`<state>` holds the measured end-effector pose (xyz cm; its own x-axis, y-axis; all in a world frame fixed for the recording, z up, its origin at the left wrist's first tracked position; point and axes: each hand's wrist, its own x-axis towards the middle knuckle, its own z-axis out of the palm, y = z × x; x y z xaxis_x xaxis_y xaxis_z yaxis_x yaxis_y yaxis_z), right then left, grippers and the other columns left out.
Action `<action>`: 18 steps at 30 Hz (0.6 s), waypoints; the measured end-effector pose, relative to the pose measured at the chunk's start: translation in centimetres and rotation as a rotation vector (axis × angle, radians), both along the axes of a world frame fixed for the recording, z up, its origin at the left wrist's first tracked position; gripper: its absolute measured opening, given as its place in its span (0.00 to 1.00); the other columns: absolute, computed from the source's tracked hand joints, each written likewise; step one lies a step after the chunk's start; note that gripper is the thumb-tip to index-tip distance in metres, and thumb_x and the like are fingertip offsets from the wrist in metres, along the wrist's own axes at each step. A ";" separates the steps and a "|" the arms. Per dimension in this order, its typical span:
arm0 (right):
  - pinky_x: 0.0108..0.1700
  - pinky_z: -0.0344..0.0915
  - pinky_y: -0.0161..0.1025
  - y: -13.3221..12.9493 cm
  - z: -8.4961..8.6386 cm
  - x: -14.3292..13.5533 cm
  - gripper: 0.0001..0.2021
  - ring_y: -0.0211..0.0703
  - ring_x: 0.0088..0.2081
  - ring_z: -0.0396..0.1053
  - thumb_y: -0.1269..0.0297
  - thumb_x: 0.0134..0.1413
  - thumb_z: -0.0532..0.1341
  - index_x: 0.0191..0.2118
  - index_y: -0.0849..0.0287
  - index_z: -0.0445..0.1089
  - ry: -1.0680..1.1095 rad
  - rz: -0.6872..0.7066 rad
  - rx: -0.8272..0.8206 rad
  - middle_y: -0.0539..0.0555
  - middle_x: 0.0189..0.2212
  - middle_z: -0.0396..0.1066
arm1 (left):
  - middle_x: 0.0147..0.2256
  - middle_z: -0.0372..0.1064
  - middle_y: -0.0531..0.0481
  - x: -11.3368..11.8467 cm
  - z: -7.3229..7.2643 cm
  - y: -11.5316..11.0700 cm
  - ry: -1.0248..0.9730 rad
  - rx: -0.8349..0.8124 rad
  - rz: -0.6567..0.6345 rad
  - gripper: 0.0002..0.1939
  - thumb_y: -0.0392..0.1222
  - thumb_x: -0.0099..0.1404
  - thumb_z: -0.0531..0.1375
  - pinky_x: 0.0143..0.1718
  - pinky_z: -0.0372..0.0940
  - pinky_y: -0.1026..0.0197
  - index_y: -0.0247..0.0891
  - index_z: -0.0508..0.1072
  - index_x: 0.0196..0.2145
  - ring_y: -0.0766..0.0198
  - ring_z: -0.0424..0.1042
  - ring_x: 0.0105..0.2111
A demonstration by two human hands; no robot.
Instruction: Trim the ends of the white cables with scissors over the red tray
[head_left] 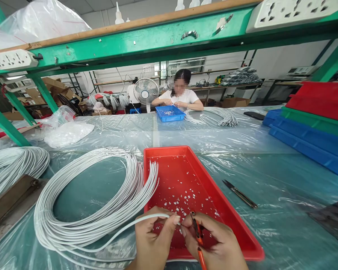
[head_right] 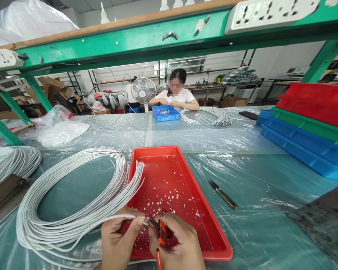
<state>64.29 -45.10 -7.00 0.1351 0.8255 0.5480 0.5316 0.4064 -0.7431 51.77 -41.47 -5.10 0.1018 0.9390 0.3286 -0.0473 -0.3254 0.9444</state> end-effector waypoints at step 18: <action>0.22 0.58 0.29 -0.3 0.3 -0.1 0.06 0.34 0.19 0.60 0.73 0.47 0.55 0.23 0.58 0.63 -0.120 -0.081 0.030 0.46 0.18 0.61 | 0.17 0.68 0.53 -0.3 -0.1 1.2 -0.043 -0.254 -0.067 0.13 0.43 0.56 0.62 0.24 0.63 0.69 0.33 0.68 0.19 0.69 0.67 0.19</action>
<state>64.21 -45.42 -6.72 0.1320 0.7976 0.5885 0.6479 0.3798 -0.6602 51.43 -40.22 -5.17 0.1576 0.9836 0.0882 -0.1029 -0.0725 0.9920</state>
